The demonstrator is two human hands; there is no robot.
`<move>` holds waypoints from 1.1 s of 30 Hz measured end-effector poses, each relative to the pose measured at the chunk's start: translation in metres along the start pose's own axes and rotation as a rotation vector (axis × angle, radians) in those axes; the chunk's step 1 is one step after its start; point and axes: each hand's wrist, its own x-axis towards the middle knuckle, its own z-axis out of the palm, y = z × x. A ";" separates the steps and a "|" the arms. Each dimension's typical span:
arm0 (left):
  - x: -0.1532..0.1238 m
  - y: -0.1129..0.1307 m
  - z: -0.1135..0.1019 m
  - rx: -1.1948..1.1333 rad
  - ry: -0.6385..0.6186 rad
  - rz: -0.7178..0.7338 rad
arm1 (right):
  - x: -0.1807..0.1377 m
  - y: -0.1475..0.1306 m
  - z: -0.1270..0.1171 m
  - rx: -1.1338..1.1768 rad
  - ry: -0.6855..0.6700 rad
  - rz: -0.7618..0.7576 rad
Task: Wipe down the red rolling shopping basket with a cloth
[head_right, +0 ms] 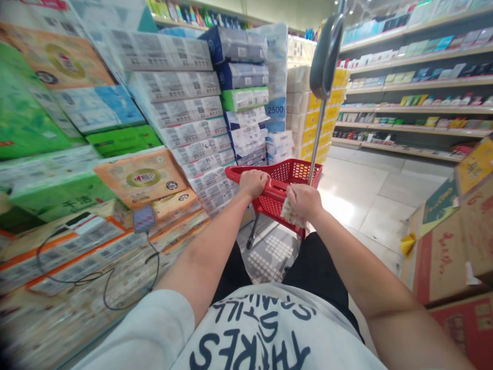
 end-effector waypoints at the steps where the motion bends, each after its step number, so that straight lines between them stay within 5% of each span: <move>1: 0.000 0.000 0.000 0.001 0.000 -0.001 | 0.011 0.002 -0.006 0.027 -0.140 0.042; 4: 0.000 0.000 0.000 0.006 0.006 0.001 | 0.036 0.009 -0.017 0.128 -0.411 0.111; 7: -0.001 0.000 -0.001 0.013 0.009 0.010 | 0.036 0.013 -0.013 0.214 -0.396 0.123; 13: -0.003 0.001 -0.004 0.005 0.029 0.008 | -0.024 0.006 0.028 0.352 0.377 0.037; 16: -0.003 0.002 -0.005 0.006 0.039 0.010 | -0.047 0.004 0.044 0.259 0.561 -0.037; 20: -0.001 0.002 -0.005 0.005 0.043 0.013 | -0.040 0.003 0.032 0.130 0.451 -0.063; 27: -0.002 0.002 -0.006 0.028 -0.002 0.007 | 0.024 -0.018 -0.017 -0.219 -0.325 0.149; 29: -0.004 0.002 -0.007 0.031 0.010 0.012 | 0.020 -0.025 -0.014 -0.222 -0.290 0.167; 33: -0.006 0.003 -0.007 0.036 0.026 0.012 | -0.010 -0.034 0.001 -0.201 0.127 0.128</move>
